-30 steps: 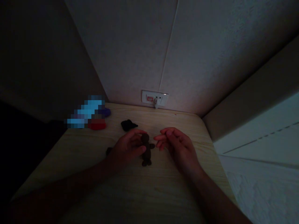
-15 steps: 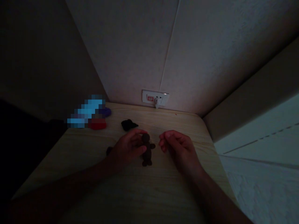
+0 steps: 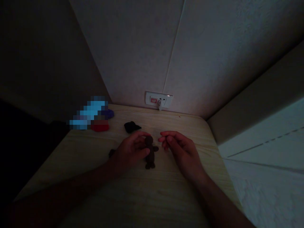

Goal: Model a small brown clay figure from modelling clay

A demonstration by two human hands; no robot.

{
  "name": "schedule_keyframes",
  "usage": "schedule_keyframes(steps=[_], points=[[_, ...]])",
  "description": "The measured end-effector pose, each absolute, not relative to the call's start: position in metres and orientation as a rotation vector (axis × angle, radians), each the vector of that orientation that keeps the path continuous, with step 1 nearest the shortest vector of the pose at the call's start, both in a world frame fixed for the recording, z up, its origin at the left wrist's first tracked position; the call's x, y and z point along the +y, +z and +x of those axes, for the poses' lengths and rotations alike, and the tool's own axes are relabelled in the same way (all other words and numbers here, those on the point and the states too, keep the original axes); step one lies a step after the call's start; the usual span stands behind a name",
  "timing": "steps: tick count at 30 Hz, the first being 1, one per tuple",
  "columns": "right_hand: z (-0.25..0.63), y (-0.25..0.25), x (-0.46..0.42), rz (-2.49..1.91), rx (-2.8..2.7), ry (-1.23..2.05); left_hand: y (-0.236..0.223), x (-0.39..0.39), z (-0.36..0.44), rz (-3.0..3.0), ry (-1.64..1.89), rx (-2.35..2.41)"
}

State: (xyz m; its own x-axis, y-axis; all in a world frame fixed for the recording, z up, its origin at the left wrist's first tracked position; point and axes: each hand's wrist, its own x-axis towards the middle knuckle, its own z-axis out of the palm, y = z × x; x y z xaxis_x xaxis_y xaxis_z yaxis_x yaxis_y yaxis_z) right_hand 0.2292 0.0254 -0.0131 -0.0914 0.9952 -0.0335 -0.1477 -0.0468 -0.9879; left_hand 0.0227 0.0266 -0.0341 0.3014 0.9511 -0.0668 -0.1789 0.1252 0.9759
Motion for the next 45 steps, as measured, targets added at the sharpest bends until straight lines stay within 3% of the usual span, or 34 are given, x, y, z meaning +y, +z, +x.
schedule_keyframes(steps=[32,45], points=[[0.2319,-0.0112,0.0223,-1.113,-1.281,1.261,-0.0329,0.0264,0.0227,1.109,0.992,0.889],[0.23,-0.0063,0.0243,-1.222,-1.368,1.022,-0.033,0.026,0.0226,1.124,0.984,0.916]])
